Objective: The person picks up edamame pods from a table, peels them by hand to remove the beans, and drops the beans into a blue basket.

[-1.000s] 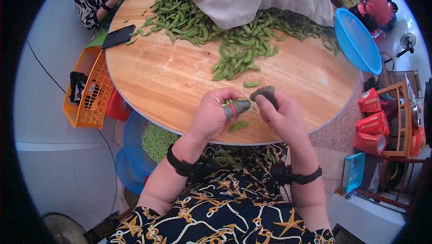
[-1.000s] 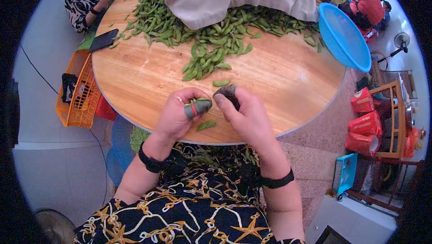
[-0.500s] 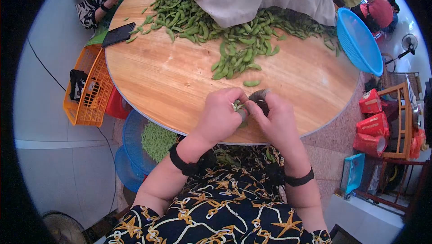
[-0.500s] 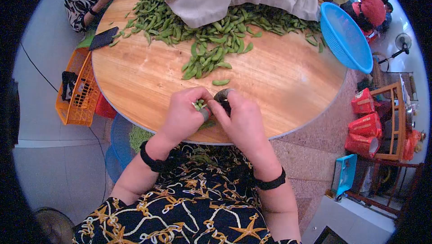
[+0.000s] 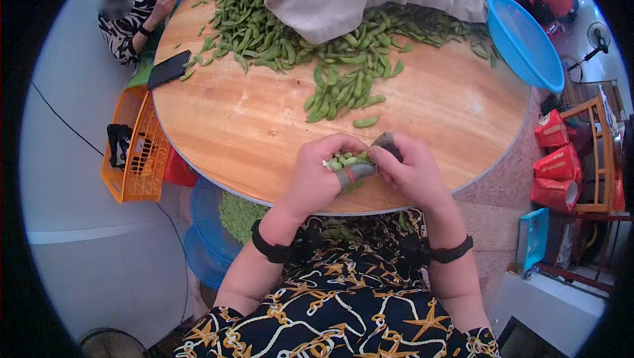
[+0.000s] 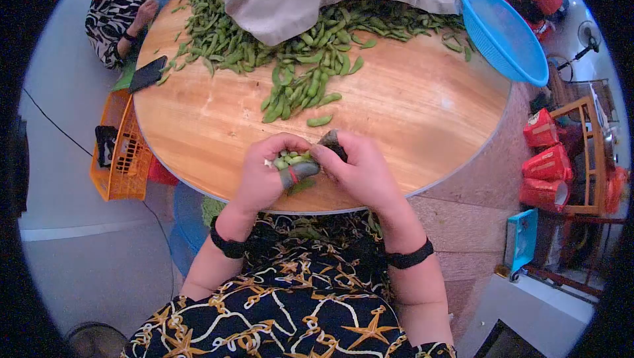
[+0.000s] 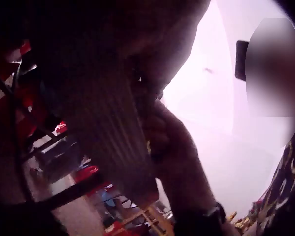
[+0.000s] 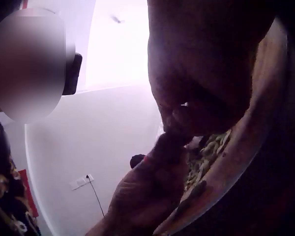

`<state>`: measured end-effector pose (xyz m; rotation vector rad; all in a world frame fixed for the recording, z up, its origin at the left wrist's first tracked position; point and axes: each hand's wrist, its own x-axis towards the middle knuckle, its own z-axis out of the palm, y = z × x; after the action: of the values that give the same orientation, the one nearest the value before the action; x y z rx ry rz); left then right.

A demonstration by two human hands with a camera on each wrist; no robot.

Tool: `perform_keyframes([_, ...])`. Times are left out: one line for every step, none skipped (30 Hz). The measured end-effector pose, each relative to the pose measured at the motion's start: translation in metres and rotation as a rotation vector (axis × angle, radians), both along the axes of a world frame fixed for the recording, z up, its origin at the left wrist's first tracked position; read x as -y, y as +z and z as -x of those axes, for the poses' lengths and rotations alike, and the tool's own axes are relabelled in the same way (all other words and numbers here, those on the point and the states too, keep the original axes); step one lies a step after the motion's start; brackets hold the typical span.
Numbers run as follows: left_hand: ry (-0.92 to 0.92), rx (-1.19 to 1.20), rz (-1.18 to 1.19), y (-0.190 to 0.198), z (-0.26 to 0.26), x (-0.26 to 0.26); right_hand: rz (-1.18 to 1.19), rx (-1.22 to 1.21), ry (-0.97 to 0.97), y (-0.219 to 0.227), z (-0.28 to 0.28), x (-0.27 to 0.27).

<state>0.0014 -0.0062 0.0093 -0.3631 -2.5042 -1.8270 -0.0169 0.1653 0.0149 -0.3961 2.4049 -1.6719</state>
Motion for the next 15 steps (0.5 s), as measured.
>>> perform_keyframes([-0.04,0.125,-0.217,-0.001,0.0,0.002,0.121,0.175,0.027,0.008,-0.001,-0.001])
perform_keyframes([-0.08,0.252,-0.435,-0.002,0.001,0.004,0.242,0.349,0.055,0.012,-0.002,-0.002])
perform_keyframes([-0.083,0.25,-0.43,-0.001,0.003,0.008,0.247,0.346,0.053,0.012,-0.003,-0.003])
perform_keyframes([-0.157,0.344,-0.649,0.0,0.005,0.011,0.295,0.349,0.08,0.011,-0.004,-0.004])
perform_keyframes([-0.23,0.441,-0.869,0.001,0.006,0.012,0.342,0.353,0.108,0.011,-0.006,-0.005])
perform_keyframes([-0.232,0.44,-0.867,0.001,0.005,0.012,0.344,0.351,0.108,0.011,-0.008,-0.006])
perform_keyframes([-0.21,0.432,-0.797,0.002,0.004,0.011,0.354,0.451,0.135,0.013,-0.01,-0.007])
perform_keyframes([-0.186,0.424,-0.728,0.002,0.004,0.011,0.362,0.551,0.163,0.014,-0.01,-0.008])
perform_keyframes([-0.186,0.423,-0.727,0.001,0.004,0.01,0.363,0.551,0.164,0.014,-0.01,-0.007])
perform_keyframes([-0.154,0.381,-0.623,0.0,0.004,0.01,0.31,0.439,0.152,0.014,-0.009,-0.007])
perform_keyframes([-0.121,0.339,-0.519,-0.001,0.004,0.009,0.256,0.328,0.14,0.014,-0.009,-0.006])
perform_keyframes([-0.121,0.339,-0.519,-0.002,0.004,0.008,0.256,0.328,0.14,0.013,-0.009,-0.005])
perform_keyframes([-0.131,0.305,-0.506,-0.002,0.004,0.008,0.173,0.238,0.135,0.012,-0.009,-0.004])
perform_keyframes([-0.141,0.269,-0.494,-0.003,0.004,0.007,0.089,0.146,0.13,0.011,-0.009,-0.003])
perform_keyframes([-0.141,0.267,-0.495,-0.001,0.005,0.007,0.087,0.145,0.131,0.011,-0.009,-0.002])
